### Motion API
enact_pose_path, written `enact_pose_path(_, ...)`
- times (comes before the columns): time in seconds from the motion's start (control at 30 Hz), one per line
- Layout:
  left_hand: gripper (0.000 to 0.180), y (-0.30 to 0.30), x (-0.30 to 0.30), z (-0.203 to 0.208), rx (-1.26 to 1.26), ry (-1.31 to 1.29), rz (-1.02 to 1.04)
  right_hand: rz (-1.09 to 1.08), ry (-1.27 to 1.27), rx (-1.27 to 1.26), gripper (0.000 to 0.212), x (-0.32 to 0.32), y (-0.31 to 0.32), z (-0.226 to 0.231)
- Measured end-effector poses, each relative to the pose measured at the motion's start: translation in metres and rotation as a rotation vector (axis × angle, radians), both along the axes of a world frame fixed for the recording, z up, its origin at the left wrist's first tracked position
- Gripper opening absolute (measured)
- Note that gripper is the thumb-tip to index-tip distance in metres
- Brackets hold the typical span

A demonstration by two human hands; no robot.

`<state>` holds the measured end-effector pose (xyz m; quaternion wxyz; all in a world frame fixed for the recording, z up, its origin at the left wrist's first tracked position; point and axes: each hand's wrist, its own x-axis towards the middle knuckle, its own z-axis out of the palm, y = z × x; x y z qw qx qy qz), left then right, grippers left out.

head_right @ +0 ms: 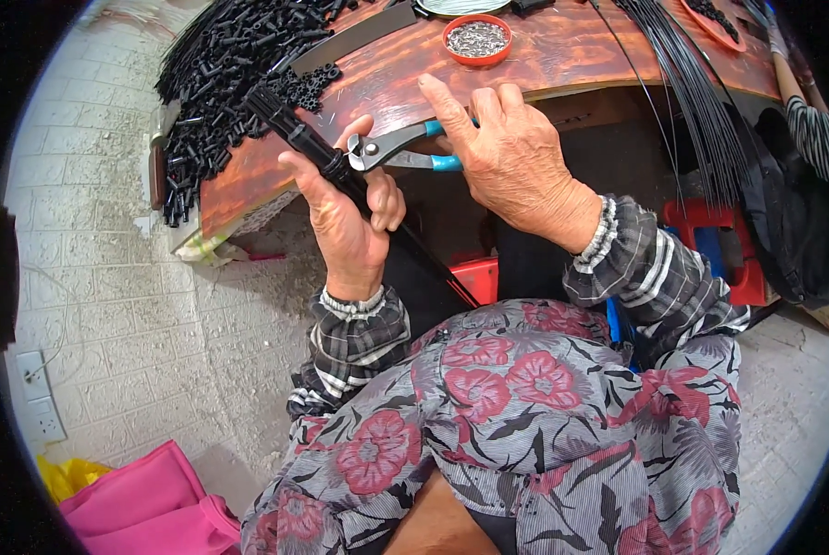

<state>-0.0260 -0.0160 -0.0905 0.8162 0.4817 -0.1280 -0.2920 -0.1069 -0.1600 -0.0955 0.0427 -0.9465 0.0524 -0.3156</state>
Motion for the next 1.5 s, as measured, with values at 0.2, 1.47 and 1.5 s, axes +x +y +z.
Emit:
enact_pose_path(0.2, 0.079, 0.003, 0.001, -0.001, -0.007, -0.006, 0.0, -0.005, -0.005, -0.053, 0.066, 0.003, -0.002, 0.004)
enact_pose_path(1.47, 0.078, 0.004, -0.003, 0.002, 0.004, -0.039, 0.076, 0.212, 0.146, 0.107, 0.021, 0.006, -0.012, 0.013)
enact_pose_path(1.5, 0.078, 0.005, -0.002, 0.002, 0.007, -0.042, 0.077, 0.216, 0.148, 0.108, 0.021, 0.006, -0.01, 0.015)
